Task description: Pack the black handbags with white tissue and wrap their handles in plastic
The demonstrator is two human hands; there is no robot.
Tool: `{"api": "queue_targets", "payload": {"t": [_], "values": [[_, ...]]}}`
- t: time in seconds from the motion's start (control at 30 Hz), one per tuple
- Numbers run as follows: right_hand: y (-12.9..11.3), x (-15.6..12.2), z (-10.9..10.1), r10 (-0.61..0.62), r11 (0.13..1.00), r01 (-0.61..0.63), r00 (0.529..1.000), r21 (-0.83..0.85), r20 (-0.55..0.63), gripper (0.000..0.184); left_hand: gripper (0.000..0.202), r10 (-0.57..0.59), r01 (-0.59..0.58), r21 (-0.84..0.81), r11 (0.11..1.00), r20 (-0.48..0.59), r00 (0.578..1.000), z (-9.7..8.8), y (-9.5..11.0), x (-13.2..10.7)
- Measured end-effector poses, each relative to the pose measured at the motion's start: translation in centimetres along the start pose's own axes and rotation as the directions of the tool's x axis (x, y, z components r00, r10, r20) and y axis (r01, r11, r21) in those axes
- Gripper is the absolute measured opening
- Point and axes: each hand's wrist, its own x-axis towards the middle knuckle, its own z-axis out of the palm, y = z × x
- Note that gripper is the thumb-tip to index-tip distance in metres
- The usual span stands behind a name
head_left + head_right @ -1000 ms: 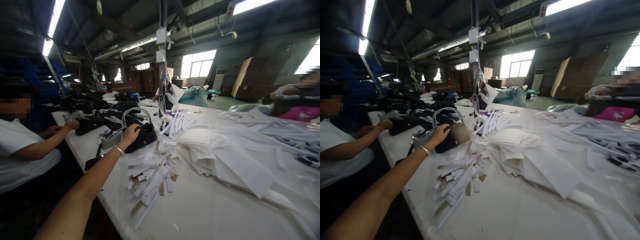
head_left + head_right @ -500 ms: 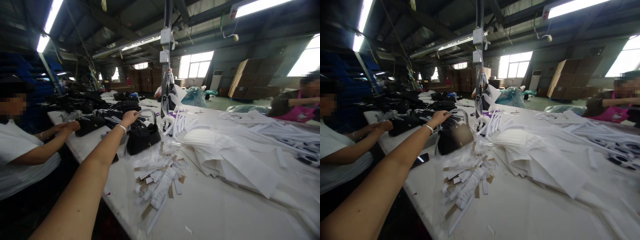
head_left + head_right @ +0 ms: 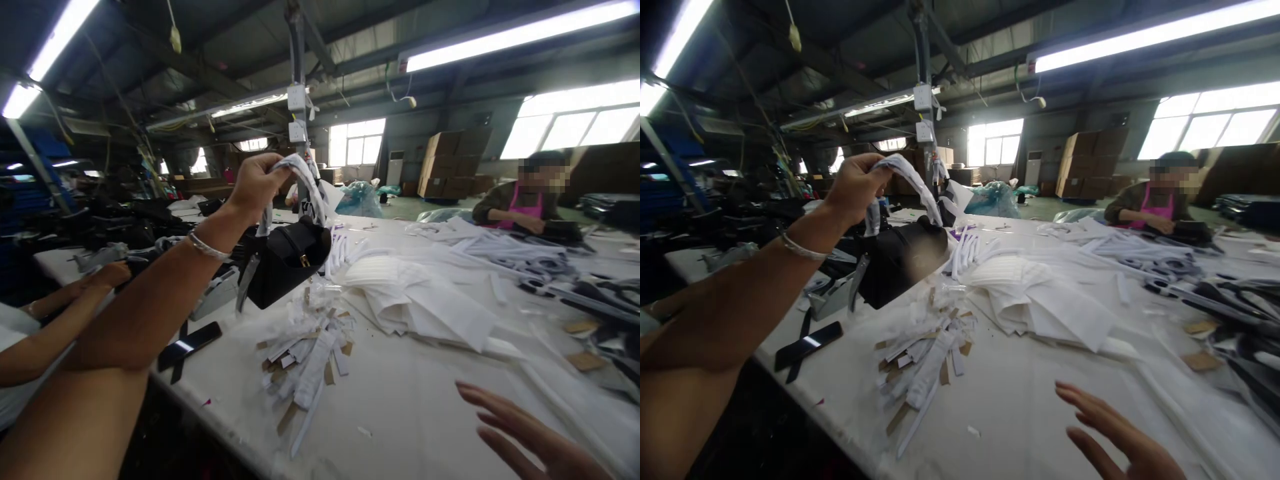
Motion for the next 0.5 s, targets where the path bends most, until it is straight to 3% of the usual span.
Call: {"api": "queue_targets", "payload": {"t": [0.1,0.17,0.3,0.43,0.5], "values": [[-3.2,1.3,0.0,0.011,0.997,-0.009,1.000,-0.073,0.021,0.061,0.058,0.103,-0.077,-0.200,0.977,0.119,0.988,-0.1,5.3,-1.8],[-4.5,1.5,-0.4,0.036,0.997,-0.037,0.999,-0.066,-0.014,0.072,0.050,0.136,-0.056,-0.341,0.938,0.216,0.967,0.4,8.0,-3.8],[-4.0,-1.9,-2.0,0.161,0.986,-0.162,0.987,0.030,0.019,0.095,0.023,0.096,0.207,-0.548,0.810,0.472,0.877,2.5,11.8,-8.8],[-2.9,-8.9,-2.9,0.386,0.915,-0.394,0.918,0.091,0.093,0.102,0.030,0.126,0.475,-0.595,0.648,0.699,0.703,7.1,13.2,-13.3],[-3.3,-11.5,-2.8,0.463,0.880,-0.471,0.879,0.063,0.111,0.094,0.033,0.127,0.525,-0.581,0.622,0.736,0.665,11.0,12.6,-14.8]]}}
